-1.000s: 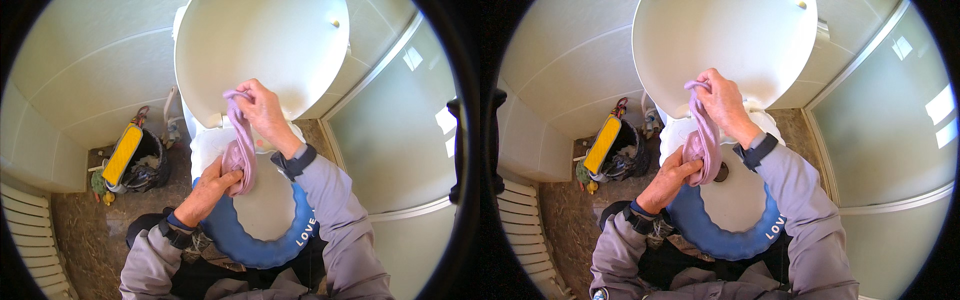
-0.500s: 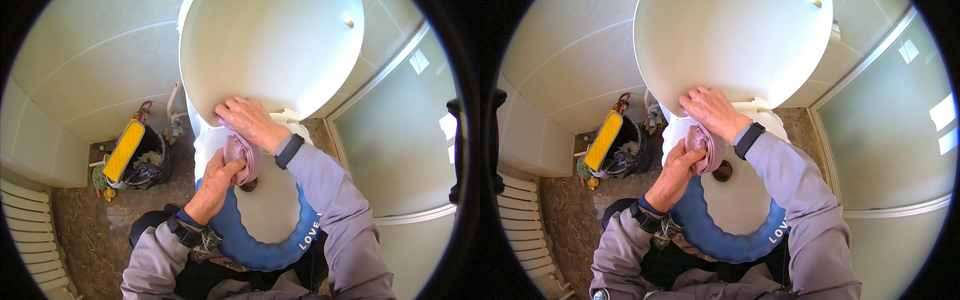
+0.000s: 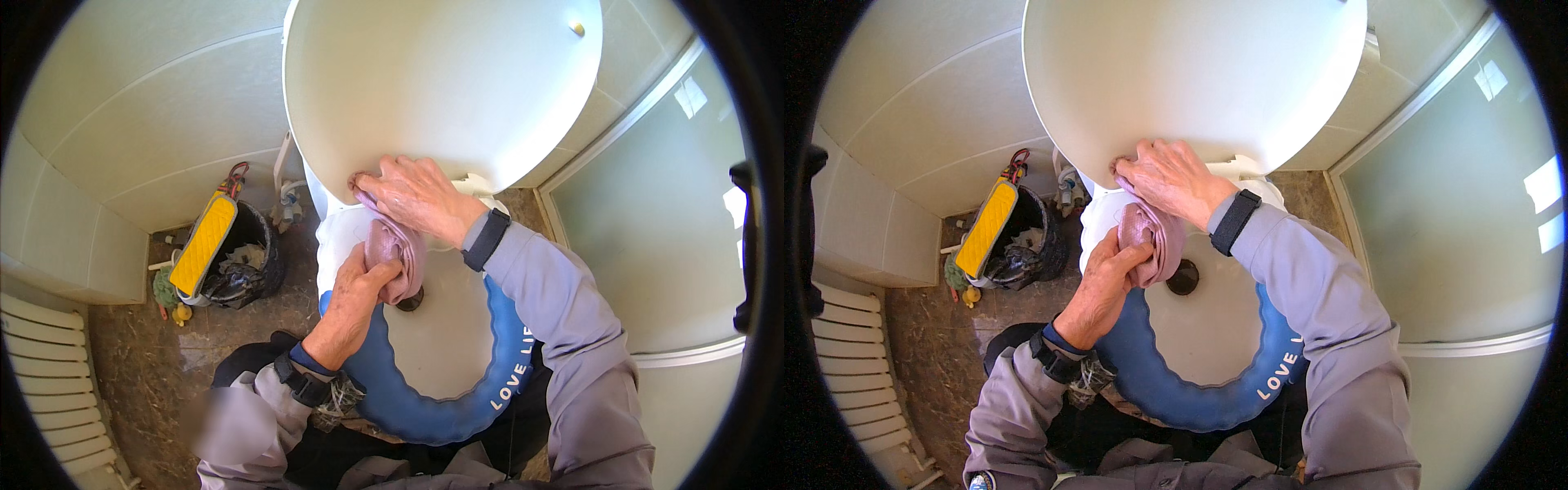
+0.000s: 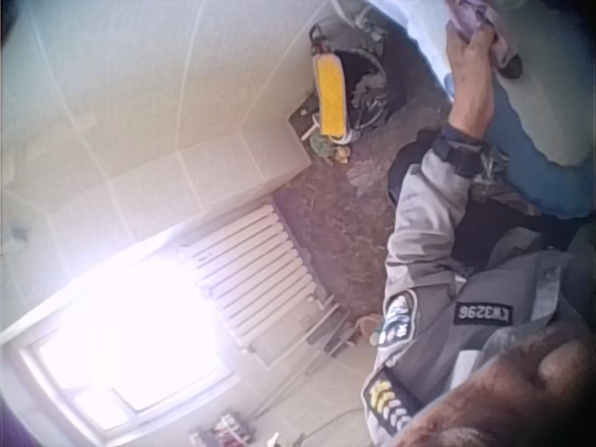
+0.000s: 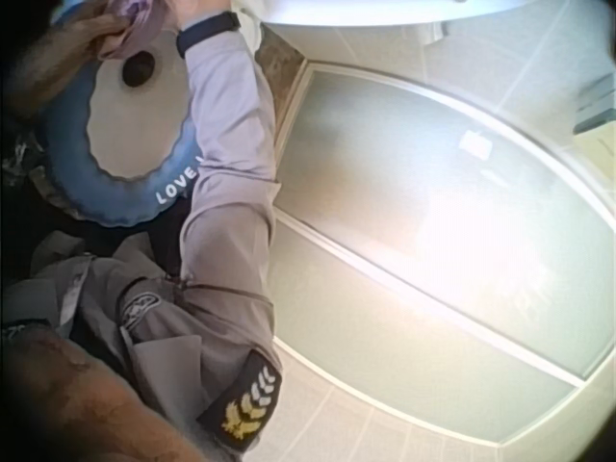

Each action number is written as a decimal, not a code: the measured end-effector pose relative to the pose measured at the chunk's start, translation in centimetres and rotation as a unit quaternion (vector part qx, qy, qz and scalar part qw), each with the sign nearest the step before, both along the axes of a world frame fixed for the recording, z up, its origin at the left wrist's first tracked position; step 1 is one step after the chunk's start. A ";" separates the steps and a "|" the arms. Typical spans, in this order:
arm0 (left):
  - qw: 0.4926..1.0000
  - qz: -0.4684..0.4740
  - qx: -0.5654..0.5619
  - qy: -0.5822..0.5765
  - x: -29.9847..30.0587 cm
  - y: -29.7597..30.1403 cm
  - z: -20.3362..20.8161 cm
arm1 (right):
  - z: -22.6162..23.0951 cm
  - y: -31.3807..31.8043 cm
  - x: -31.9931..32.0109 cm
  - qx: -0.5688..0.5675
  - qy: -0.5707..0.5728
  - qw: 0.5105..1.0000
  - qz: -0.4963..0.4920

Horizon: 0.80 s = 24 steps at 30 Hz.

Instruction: The person places a blue and white cartoon-themed toilet seat cover on the toilet, then wipes the toilet lid and seat with a purple cloth. They repeatedly wipe the lid and seat surfaces throughout the clip.

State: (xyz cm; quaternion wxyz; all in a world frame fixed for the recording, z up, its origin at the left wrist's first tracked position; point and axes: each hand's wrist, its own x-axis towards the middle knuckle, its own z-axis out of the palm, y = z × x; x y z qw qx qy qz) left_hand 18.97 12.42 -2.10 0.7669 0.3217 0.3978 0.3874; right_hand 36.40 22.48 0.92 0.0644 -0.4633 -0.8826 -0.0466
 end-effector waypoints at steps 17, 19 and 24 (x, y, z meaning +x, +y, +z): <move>1.000 -0.004 0.022 -0.010 -0.2 -0.4 0.1 | -0.5 0.3 4.0 -0.035 0.015 0.993 -0.111; 0.999 -0.014 0.024 -0.016 -0.1 -0.3 0.2 | -0.2 0.3 4.5 -0.035 0.045 0.991 -0.123; 0.999 -0.018 0.030 -0.004 -0.1 -0.3 0.3 | -1.0 0.9 1.0 0.010 0.181 0.982 -0.045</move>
